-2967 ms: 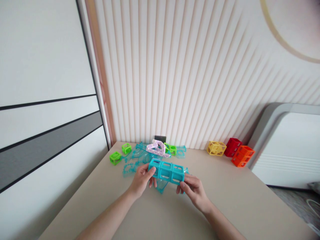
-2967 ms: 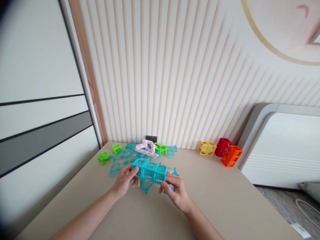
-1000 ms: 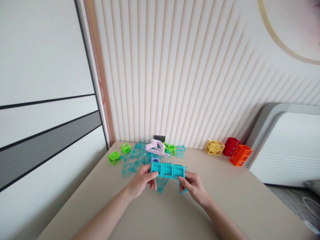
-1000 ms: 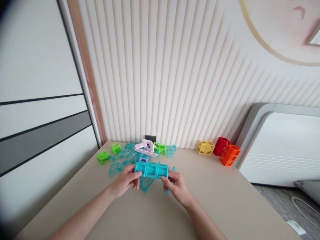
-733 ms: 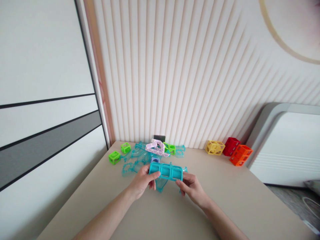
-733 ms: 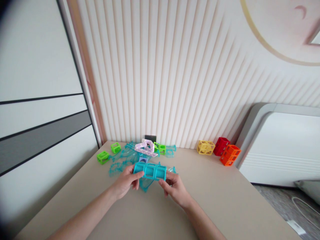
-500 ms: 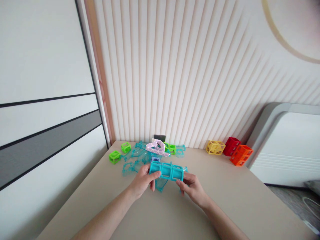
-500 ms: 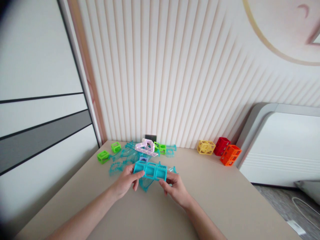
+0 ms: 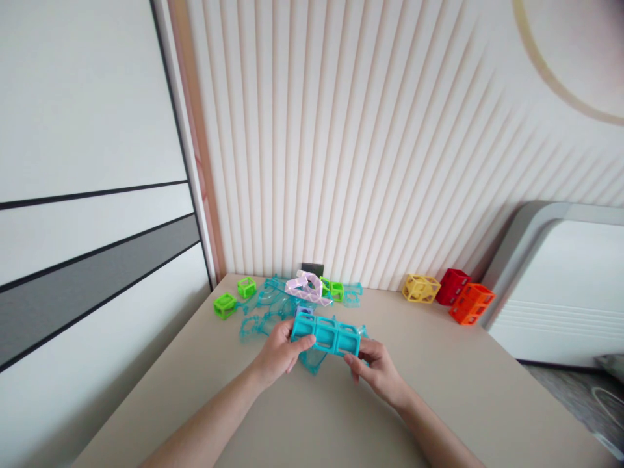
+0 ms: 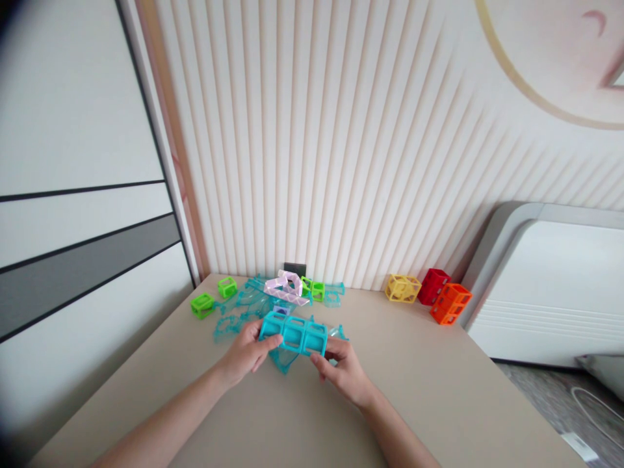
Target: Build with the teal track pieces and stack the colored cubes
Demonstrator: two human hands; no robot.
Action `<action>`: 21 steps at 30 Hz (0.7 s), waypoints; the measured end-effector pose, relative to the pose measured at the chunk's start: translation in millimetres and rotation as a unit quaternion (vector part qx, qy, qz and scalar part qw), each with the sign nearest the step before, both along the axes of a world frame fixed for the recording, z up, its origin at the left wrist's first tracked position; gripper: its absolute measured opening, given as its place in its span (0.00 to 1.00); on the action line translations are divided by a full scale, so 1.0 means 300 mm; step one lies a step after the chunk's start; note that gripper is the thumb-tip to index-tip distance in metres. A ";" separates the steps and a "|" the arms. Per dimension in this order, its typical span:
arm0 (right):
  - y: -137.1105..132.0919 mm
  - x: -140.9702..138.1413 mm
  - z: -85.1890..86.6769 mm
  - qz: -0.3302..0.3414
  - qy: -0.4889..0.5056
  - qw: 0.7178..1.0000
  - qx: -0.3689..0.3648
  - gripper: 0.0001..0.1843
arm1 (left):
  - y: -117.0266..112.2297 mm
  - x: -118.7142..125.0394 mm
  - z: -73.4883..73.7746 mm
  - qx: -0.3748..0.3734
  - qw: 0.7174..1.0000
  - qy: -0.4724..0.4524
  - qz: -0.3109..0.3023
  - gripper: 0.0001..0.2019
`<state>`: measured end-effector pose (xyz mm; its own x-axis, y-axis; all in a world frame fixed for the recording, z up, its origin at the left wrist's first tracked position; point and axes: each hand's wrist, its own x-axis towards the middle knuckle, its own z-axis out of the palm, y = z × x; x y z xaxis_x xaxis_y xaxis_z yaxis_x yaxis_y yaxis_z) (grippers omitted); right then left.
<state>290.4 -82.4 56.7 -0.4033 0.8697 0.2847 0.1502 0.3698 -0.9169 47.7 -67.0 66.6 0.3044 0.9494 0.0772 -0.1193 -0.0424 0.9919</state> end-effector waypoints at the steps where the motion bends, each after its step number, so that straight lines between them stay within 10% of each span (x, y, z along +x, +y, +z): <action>1: 0.000 0.001 0.000 -0.001 -0.002 1.000 0.003 0.19 | -0.001 0.003 -0.006 0.003 1.000 -0.001 0.005 0.18; 21: -0.017 0.002 0.032 -0.051 -0.072 0.988 0.129 0.24 | -0.025 0.019 -0.002 0.031 0.999 -0.012 -0.003 0.19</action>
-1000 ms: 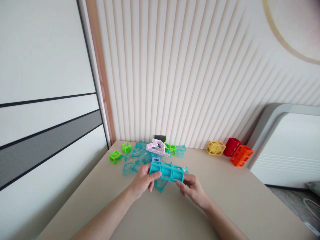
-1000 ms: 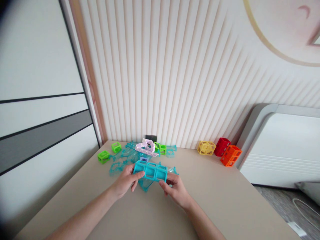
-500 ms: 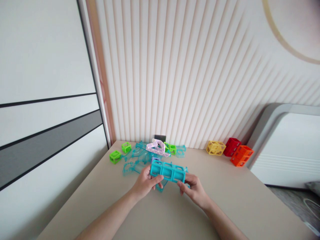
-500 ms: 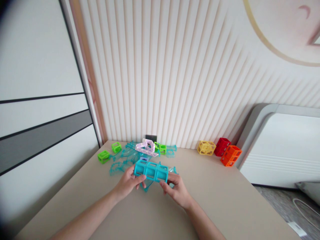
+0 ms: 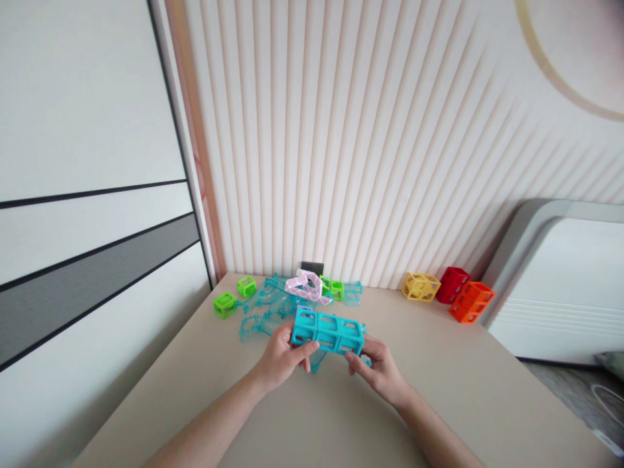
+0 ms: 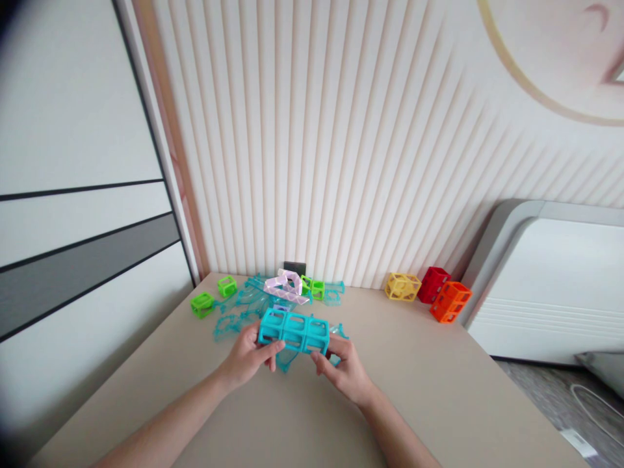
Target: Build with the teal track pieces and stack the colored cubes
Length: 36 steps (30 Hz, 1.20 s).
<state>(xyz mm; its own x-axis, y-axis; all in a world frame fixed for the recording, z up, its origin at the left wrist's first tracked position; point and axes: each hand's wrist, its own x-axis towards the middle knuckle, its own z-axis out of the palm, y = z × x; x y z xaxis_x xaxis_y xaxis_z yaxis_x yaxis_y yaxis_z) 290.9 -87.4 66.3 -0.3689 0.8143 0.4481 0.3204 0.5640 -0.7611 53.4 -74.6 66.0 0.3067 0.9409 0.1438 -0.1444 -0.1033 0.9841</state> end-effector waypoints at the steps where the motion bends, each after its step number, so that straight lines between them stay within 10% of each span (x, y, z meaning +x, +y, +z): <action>1: -0.001 -0.003 -0.003 -0.007 0.011 1.000 -0.011 0.25 | -0.002 0.004 -0.004 -0.002 1.000 -0.003 0.008 0.19; 9: 0.015 -0.015 -0.039 -0.078 0.167 0.977 -0.110 0.34 | 0.003 0.002 -0.042 0.042 0.999 0.026 0.005 0.17; 17: 0.043 -0.022 -0.025 -0.007 0.267 0.910 -0.317 0.25 | 0.035 -0.060 -0.083 0.269 0.936 0.226 0.005 0.03; 26: 0.035 -0.009 0.005 0.006 0.213 0.916 -0.340 0.28 | 0.033 -0.055 -0.087 0.567 0.773 0.281 0.049 0.15; 36: 0.026 -0.024 -0.003 -0.013 0.227 0.921 -0.317 0.27 | 0.030 -0.049 -0.063 0.581 0.759 0.287 0.059 0.15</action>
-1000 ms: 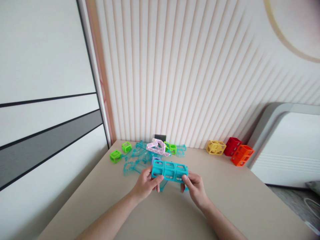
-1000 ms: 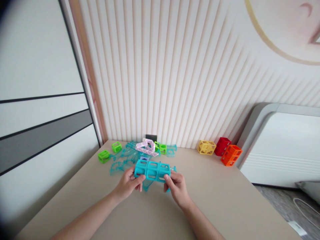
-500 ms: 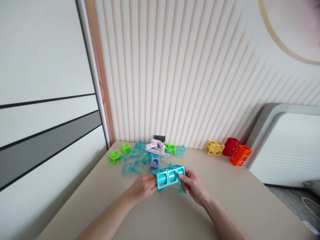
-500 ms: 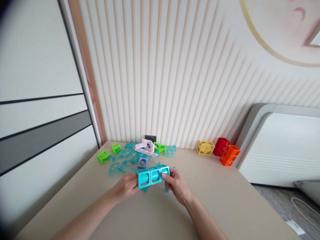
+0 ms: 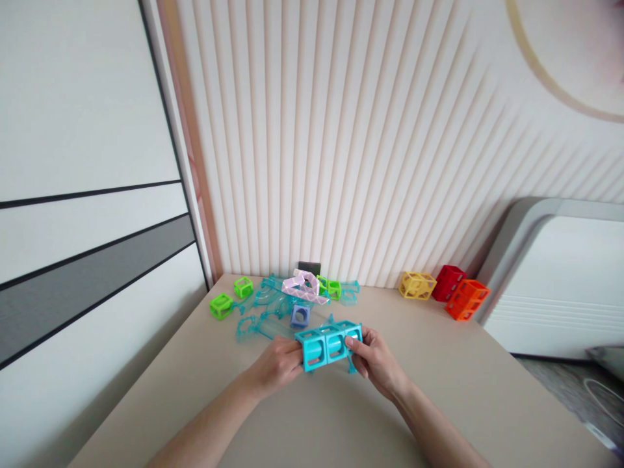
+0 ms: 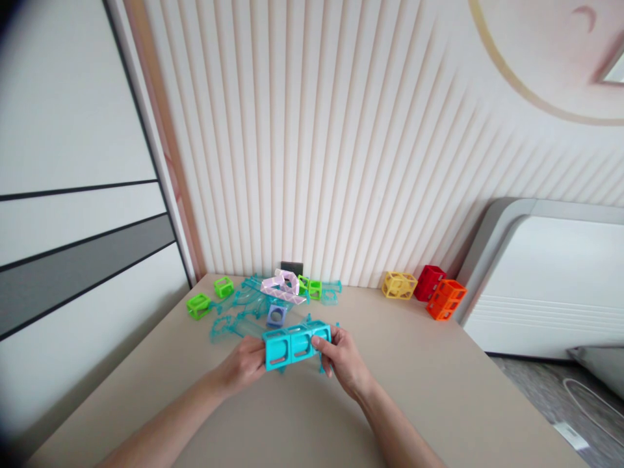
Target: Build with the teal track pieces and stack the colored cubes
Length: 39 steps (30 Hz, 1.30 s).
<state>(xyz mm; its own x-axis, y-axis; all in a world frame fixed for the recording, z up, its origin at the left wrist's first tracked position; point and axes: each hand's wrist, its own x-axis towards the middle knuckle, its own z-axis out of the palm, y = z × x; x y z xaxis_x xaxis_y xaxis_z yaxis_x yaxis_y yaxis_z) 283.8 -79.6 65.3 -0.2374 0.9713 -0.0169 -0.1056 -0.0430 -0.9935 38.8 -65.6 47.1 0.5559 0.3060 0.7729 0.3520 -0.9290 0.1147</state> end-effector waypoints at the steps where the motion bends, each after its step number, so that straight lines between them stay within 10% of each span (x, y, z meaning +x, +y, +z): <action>1: -0.001 0.001 0.000 0.000 0.000 1.000 0.001 0.27 | 0.002 0.000 0.000 -0.001 1.000 0.002 -0.006 0.14; 19: 0.022 0.004 -0.011 -0.070 0.097 0.993 -0.006 0.26 | -0.009 -0.029 0.041 0.024 1.000 -0.007 0.007 0.13; 23: 0.027 0.011 -0.020 -0.138 0.067 0.987 0.045 0.26 | -0.011 -0.011 0.015 -0.131 0.976 -0.173 0.010 0.15; 30: -0.016 -0.041 -0.010 -0.173 -0.026 0.980 0.093 0.26 | -0.039 0.055 0.006 -0.487 0.823 -0.291 -0.028 0.36; 39: -0.037 -0.071 -0.027 -0.131 -0.027 0.986 0.104 0.26 | -0.063 0.078 -0.007 -0.544 0.798 -0.253 -0.060 0.37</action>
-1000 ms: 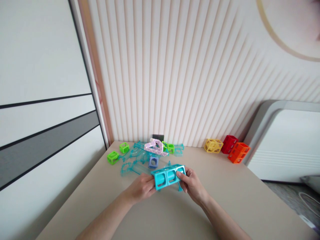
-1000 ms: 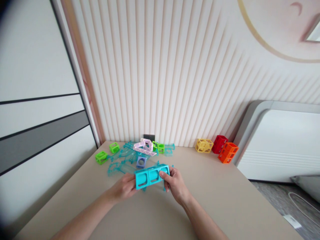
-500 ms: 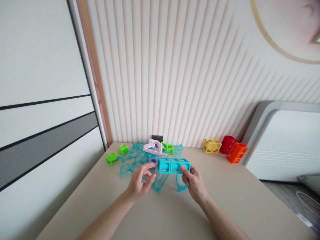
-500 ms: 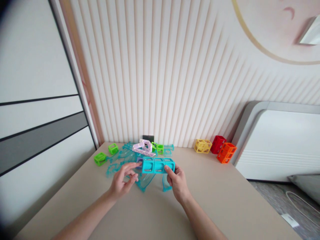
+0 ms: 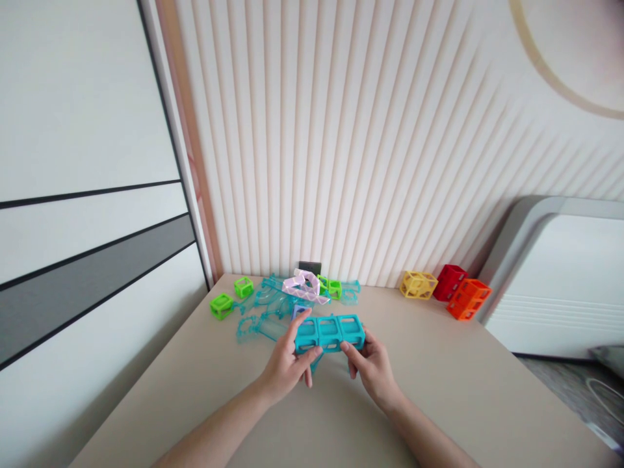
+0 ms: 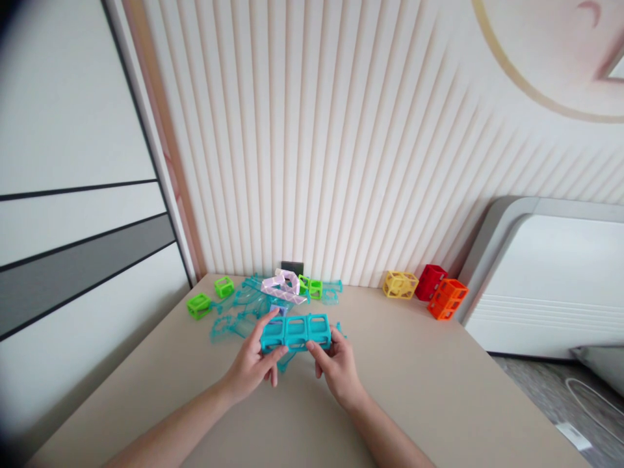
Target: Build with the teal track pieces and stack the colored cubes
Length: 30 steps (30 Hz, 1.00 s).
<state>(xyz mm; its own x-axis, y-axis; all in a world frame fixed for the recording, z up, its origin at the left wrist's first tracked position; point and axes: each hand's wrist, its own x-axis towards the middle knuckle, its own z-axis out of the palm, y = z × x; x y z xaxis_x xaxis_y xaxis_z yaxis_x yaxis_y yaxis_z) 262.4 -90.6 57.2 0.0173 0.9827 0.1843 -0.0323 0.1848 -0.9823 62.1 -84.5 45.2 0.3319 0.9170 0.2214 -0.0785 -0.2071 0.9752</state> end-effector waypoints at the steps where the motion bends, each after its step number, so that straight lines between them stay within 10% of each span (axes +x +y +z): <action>1: 0.000 0.001 -0.001 0.006 -0.002 1.000 -0.001 0.26 | 0.001 -0.001 -0.002 0.007 1.000 0.005 0.003 0.35; 30: -0.026 -0.024 -0.003 -0.011 0.011 1.000 0.001 0.26 | -0.014 0.010 -0.008 0.116 0.986 0.010 0.118 0.16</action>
